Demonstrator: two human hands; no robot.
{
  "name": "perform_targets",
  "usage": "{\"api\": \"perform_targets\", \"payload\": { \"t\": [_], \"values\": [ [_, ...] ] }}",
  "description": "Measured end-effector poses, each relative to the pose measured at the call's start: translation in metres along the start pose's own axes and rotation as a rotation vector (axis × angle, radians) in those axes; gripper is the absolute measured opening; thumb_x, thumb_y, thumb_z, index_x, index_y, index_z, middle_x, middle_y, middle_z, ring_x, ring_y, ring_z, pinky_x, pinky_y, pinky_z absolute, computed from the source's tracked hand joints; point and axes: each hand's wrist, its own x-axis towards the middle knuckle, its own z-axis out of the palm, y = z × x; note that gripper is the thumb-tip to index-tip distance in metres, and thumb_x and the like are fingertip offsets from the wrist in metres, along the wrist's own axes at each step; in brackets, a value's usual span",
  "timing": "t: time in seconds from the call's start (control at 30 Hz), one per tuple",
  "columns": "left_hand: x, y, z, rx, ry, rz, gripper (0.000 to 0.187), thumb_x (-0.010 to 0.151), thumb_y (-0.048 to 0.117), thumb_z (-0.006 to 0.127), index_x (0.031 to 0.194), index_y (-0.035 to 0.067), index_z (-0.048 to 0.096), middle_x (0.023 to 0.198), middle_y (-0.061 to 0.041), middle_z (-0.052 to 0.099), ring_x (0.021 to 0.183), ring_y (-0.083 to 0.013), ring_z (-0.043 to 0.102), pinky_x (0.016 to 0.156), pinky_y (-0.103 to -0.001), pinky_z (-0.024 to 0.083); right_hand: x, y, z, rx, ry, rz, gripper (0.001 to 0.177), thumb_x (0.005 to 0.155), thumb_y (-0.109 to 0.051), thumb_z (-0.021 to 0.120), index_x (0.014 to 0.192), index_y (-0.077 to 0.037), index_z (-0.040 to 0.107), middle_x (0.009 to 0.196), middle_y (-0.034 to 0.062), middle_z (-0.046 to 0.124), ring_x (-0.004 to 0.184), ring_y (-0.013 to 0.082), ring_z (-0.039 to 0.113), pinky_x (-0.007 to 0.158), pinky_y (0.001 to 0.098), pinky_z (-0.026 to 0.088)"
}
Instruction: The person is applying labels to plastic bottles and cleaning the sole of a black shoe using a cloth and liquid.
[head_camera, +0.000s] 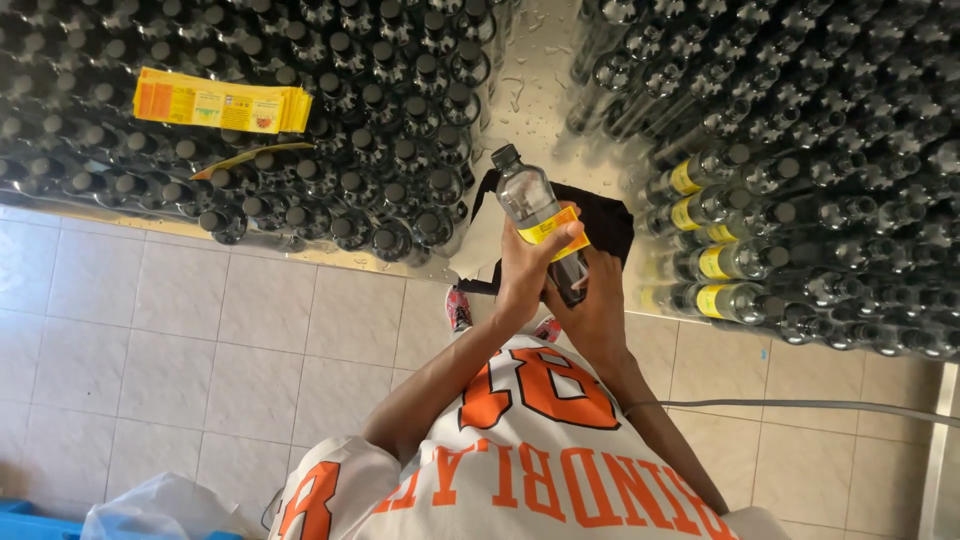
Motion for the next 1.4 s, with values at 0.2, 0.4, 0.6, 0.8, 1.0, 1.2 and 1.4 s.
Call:
{"api": "perform_targets", "payload": {
  "t": [0.2, 0.4, 0.6, 0.8, 1.0, 1.2, 1.4],
  "values": [
    [-0.004, -0.007, -0.012, -0.175, -0.142, -0.066, 0.087, 0.106, 0.059, 0.069, 0.171, 0.012, 0.034, 0.139, -0.016, 0.053, 0.131, -0.0292, 0.05, 0.117, -0.059, 0.039, -0.005, 0.004, -0.006, 0.127, -0.025, 0.106, 0.074, 0.098, -0.044, 0.083, 0.149, -0.001, 0.052, 0.126, 0.0209, 0.061, 0.119, 0.0394, 0.063, 0.096, 0.0523, 0.058],
    [0.007, -0.035, -0.026, -0.062, -0.192, 0.017, 0.061, 0.11, 0.052, 0.067, 0.158, 0.018, 0.05, 0.13, -0.014, 0.06, 0.128, -0.0236, 0.054, 0.113, -0.052, 0.041, 0.021, -0.032, -0.033, 0.452, 0.104, 0.205, 0.048, 0.108, -0.034, 0.074, 0.141, 0.0, 0.066, 0.122, 0.0188, 0.063, 0.117, 0.0315, 0.066, 0.109, 0.0467, 0.054],
    [0.007, -0.039, -0.037, 0.003, -0.301, 0.018, 0.062, 0.109, 0.042, 0.071, 0.161, 0.018, 0.046, 0.133, -0.018, 0.06, 0.13, -0.03, 0.06, 0.112, -0.055, 0.047, 0.029, 0.029, -0.017, 0.634, 0.099, 0.38, 0.029, 0.1, -0.03, 0.089, 0.103, -0.005, 0.075, 0.106, 0.0107, 0.075, 0.095, 0.0144, 0.068, 0.089, 0.0341, 0.06],
    [0.005, -0.04, -0.037, -0.023, -0.282, 0.034, 0.075, 0.105, 0.027, 0.08, 0.165, 0.014, 0.037, 0.133, -0.016, 0.063, 0.123, -0.0218, 0.06, 0.105, -0.05, 0.055, 0.026, -0.015, -0.024, 0.348, 0.249, 0.217, 0.025, 0.109, -0.022, 0.081, 0.1, 0.0, 0.072, 0.101, 0.0185, 0.077, 0.085, 0.0298, 0.079, 0.075, 0.0394, 0.063],
    [0.013, -0.053, -0.047, 0.081, -0.303, 0.101, 0.09, 0.107, 0.023, 0.077, 0.176, 0.018, 0.021, 0.135, -0.016, 0.062, 0.121, -0.0205, 0.057, 0.101, -0.047, 0.058, 0.021, -0.011, -0.018, 0.234, 0.316, 0.16, 0.026, 0.113, -0.025, 0.078, 0.099, -0.004, 0.071, 0.098, 0.0131, 0.077, 0.078, 0.0204, 0.074, 0.068, 0.0329, 0.061],
    [0.018, -0.072, -0.06, 0.044, -0.286, 0.067, 0.085, 0.109, 0.018, 0.073, 0.176, 0.018, 0.022, 0.134, -0.016, 0.062, 0.118, -0.0213, 0.058, 0.098, -0.045, 0.059, 0.027, -0.019, -0.022, 0.303, 0.251, 0.134, 0.024, 0.111, -0.022, 0.078, 0.101, -0.002, 0.068, 0.106, 0.0174, 0.075, 0.087, 0.0318, 0.078, 0.074, 0.0395, 0.065],
    [0.028, -0.083, -0.068, -0.041, -0.25, 0.043, 0.067, 0.102, 0.018, 0.079, 0.159, 0.019, 0.045, 0.129, -0.015, 0.066, 0.111, -0.0191, 0.062, 0.09, -0.04, 0.062, 0.024, 0.008, -0.015, 0.589, 0.104, 0.182, 0.045, 0.113, -0.041, 0.066, 0.125, 0.002, 0.071, 0.134, 0.0228, 0.062, 0.117, 0.0323, 0.068, 0.097, 0.0443, 0.063]
  ]
}}
